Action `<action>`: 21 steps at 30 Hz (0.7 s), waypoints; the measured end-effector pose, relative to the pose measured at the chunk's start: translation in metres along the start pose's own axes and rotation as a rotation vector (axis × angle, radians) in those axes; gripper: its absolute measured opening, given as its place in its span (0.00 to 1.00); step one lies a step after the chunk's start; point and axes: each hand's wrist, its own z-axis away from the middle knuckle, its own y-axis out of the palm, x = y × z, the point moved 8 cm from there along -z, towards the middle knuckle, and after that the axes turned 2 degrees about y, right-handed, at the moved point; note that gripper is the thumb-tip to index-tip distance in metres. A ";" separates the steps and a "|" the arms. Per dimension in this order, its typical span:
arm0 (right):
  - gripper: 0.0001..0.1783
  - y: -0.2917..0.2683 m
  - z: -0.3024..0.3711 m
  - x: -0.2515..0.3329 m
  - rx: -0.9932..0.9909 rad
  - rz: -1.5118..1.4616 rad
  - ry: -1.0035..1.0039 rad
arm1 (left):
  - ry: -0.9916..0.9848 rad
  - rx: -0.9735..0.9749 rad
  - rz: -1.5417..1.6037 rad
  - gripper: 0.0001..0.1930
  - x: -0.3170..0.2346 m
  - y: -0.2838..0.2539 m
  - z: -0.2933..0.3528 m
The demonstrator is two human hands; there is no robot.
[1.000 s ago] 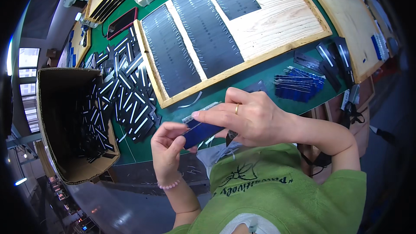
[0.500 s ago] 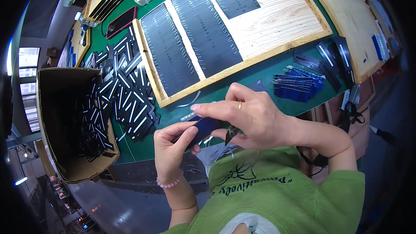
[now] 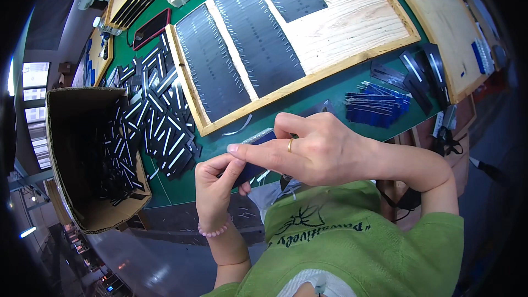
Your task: Manual assembly of small black components and blue strips onto a board at a factory workbench.
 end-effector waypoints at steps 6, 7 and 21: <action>0.28 -0.005 -0.003 0.008 -0.048 0.064 -0.115 | -0.025 0.005 0.003 0.08 0.001 0.000 -0.002; 0.28 -0.005 -0.003 0.008 -0.022 0.060 -0.120 | -0.026 0.004 0.003 0.08 0.002 0.000 -0.002; 0.32 -0.002 0.001 0.003 -0.060 0.028 -0.103 | -0.039 0.004 -0.017 0.07 0.000 0.000 -0.003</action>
